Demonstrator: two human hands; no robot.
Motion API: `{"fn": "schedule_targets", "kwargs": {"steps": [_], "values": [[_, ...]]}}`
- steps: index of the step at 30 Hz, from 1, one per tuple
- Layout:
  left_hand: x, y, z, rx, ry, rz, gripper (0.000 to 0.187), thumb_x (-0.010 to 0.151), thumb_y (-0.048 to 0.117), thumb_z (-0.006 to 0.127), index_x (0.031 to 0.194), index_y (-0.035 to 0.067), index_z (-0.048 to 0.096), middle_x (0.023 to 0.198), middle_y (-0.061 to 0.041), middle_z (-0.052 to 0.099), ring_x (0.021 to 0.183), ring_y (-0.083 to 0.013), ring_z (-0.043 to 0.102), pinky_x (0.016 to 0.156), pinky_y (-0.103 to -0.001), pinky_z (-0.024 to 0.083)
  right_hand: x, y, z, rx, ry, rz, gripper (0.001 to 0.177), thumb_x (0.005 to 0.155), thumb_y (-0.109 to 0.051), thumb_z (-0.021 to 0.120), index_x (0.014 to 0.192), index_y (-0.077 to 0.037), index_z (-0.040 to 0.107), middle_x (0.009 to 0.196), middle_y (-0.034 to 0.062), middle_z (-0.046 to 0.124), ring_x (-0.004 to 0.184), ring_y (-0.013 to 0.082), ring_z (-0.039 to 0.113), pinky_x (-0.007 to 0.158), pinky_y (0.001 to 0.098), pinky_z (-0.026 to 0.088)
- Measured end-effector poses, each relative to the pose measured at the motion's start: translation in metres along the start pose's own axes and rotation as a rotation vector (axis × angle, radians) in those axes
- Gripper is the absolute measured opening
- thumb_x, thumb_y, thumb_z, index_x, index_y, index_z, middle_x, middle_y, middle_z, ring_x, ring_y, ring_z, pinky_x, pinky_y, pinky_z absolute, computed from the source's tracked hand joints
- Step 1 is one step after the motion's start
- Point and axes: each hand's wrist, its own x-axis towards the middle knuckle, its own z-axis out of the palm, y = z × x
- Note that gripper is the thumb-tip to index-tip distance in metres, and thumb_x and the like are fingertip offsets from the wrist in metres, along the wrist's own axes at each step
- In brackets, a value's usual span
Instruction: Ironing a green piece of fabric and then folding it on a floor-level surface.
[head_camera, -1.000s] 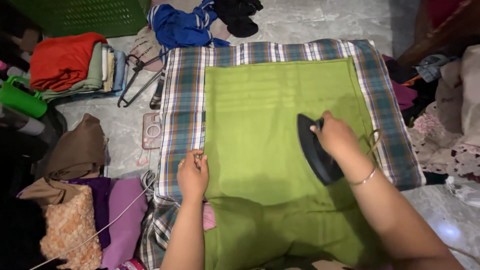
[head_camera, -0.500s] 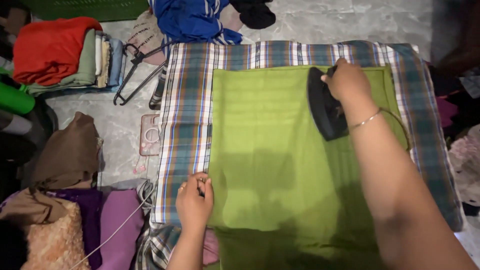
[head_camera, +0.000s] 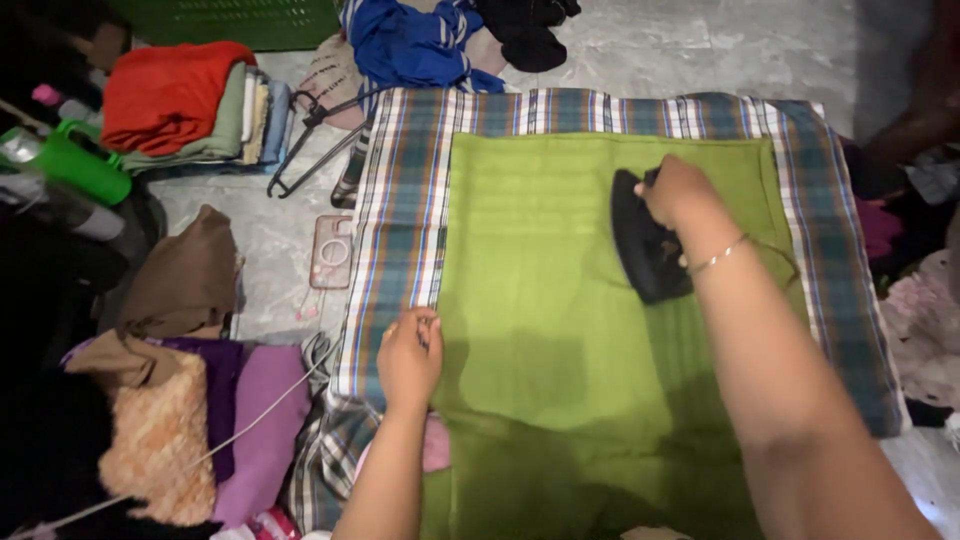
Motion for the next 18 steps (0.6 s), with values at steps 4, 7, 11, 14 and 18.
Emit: {"fn": "schedule_targets", "kwargs": {"steps": [4,7,11,14,18], "values": [[-0.002,-0.001,-0.001,-0.015,0.013,0.015,0.012,0.088,0.023,0.076,0.095,0.022,0.066,0.062,0.000,0.060,0.072,-0.0275,0.065,0.073,-0.041,0.055,-0.076,0.000,0.004,-0.015,-0.056,-0.022,0.055,0.101,-0.030,0.063,0.137,0.011,0.055,0.124,0.0402,0.064,0.119,0.0525,0.063,0.095,0.0580,0.054],[-0.005,0.002,-0.005,-0.056,0.007,0.031,0.010,0.090,0.019,0.074,0.095,0.020,0.065,0.061,0.000,0.060,0.071,-0.0272,0.065,0.074,-0.039,0.055,-0.137,-0.003,0.004,0.011,-0.106,-0.026,0.054,0.101,-0.028,0.061,0.139,0.009,0.053,0.124,0.0392,0.065,0.119,0.0510,0.064,0.095,0.0584,0.055],[-0.007,-0.001,-0.002,-0.057,0.033,0.062,0.012,0.089,0.020,0.075,0.095,0.019,0.065,0.062,-0.001,0.059,0.072,-0.0283,0.064,0.075,-0.042,0.055,-0.201,-0.003,0.003,-0.011,-0.181,-0.046,0.054,0.101,-0.028,0.059,0.141,0.008,0.049,0.122,0.0395,0.066,0.118,0.0513,0.065,0.095,0.0589,0.056],[-0.010,-0.005,0.001,-0.058,0.028,0.054,0.013,0.088,0.021,0.076,0.095,0.021,0.066,0.062,0.000,0.059,0.073,-0.0271,0.064,0.075,-0.041,0.055,-0.230,-0.001,0.007,-0.039,-0.168,-0.063,0.051,0.101,-0.029,0.060,0.137,0.005,0.052,0.115,0.0355,0.069,0.112,0.0485,0.069,0.090,0.0556,0.059],[-0.009,-0.004,-0.003,-0.089,-0.001,0.014,0.013,0.088,0.020,0.077,0.096,0.022,0.067,0.063,0.000,0.060,0.075,-0.0270,0.064,0.076,-0.041,0.056,-0.238,-0.007,0.004,-0.039,-0.101,-0.065,0.046,0.099,-0.028,0.063,0.132,0.003,0.057,0.107,0.0318,0.072,0.105,0.0458,0.073,0.085,0.0537,0.061]]}}
